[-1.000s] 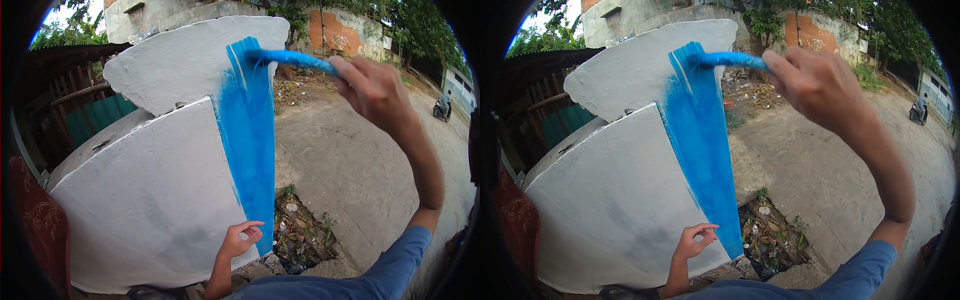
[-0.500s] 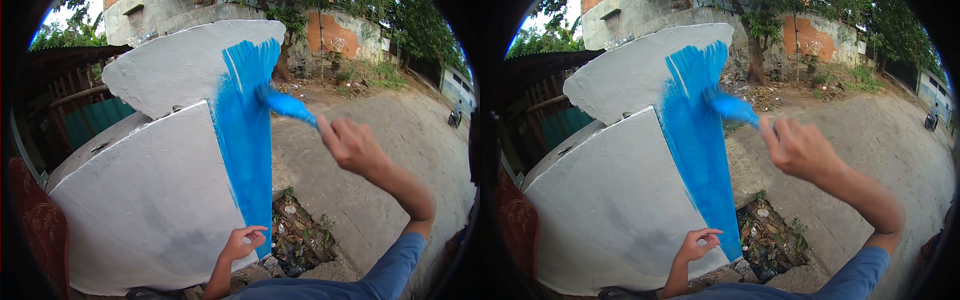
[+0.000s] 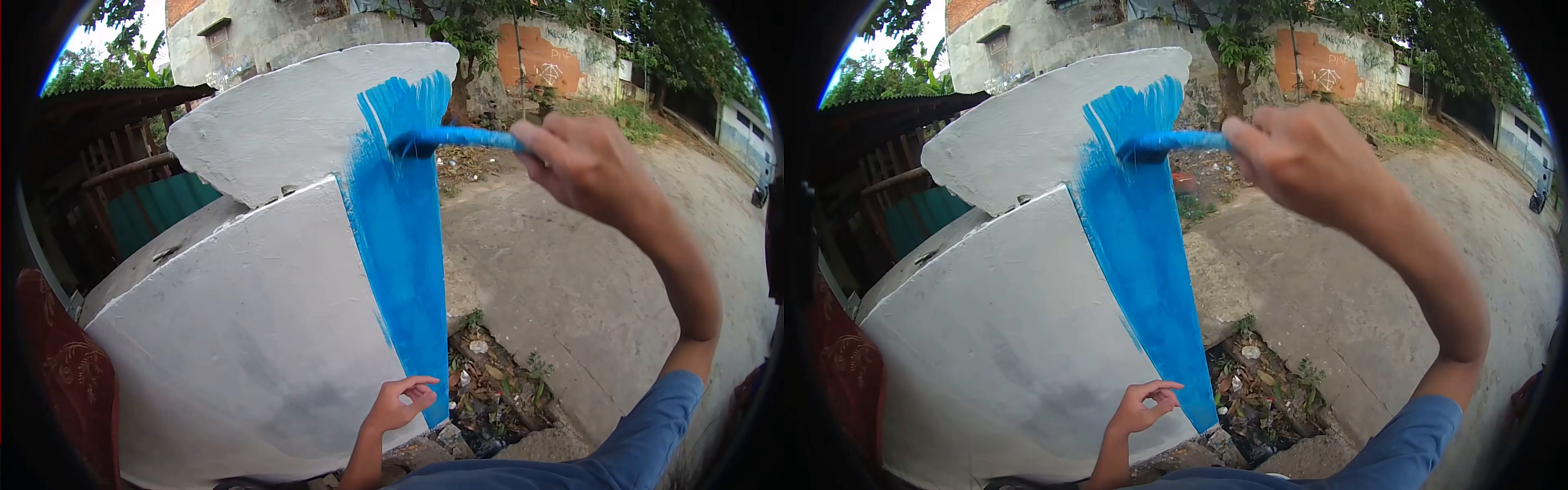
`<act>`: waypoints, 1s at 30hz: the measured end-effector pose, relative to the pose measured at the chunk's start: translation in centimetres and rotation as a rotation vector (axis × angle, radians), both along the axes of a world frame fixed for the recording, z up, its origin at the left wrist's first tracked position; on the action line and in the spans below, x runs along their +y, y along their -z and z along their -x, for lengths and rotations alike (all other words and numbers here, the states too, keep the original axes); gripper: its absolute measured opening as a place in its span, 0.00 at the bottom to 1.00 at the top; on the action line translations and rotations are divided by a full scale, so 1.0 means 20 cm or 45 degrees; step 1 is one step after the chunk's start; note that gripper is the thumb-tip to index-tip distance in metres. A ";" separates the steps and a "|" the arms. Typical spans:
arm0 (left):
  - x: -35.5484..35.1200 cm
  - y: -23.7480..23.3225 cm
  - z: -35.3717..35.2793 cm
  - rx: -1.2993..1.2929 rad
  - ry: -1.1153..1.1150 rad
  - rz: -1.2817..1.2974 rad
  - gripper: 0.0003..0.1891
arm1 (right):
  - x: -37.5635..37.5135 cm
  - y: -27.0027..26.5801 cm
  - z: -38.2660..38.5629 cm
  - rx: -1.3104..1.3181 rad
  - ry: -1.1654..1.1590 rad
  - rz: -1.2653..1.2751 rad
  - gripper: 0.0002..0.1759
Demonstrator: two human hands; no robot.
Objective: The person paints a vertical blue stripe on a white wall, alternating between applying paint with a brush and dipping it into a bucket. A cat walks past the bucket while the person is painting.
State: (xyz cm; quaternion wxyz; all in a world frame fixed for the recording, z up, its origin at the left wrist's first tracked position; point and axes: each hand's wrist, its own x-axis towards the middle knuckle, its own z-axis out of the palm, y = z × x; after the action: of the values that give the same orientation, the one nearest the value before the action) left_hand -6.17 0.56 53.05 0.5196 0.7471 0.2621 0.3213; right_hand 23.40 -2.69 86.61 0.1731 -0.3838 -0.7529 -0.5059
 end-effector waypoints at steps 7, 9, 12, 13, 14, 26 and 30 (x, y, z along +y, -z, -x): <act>0.00 0.02 0.02 -0.013 -0.008 0.005 0.16 | 0.04 -0.21 -0.13 0.093 -0.140 -0.404 0.11; 0.00 0.02 0.02 -0.010 -0.003 -0.005 0.16 | 0.02 -0.20 -0.13 0.081 -0.187 -0.454 0.08; 0.00 0.01 0.01 -0.009 0.005 -0.002 0.15 | 0.07 -0.10 -0.14 0.186 -0.147 -0.415 0.06; 0.00 0.01 0.01 -0.006 0.012 0.005 0.15 | 0.08 -0.05 -0.12 0.190 -0.062 -0.327 0.06; 0.00 0.01 0.01 -0.006 0.015 0.002 0.15 | 0.11 0.00 -0.10 0.192 0.023 -0.243 0.06; 0.01 0.02 -0.02 0.035 0.048 0.034 0.15 | -0.16 0.25 0.12 0.146 -0.100 0.204 0.14; 0.00 0.02 -0.02 0.050 0.046 0.047 0.15 | -0.06 0.17 0.10 0.070 -0.031 0.209 0.12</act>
State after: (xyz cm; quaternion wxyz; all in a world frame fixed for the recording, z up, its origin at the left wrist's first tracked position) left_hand -5.87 0.65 52.66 0.5338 0.7482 0.2645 0.2922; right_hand 21.42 -3.99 83.29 0.1677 -0.4013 -0.7914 -0.4295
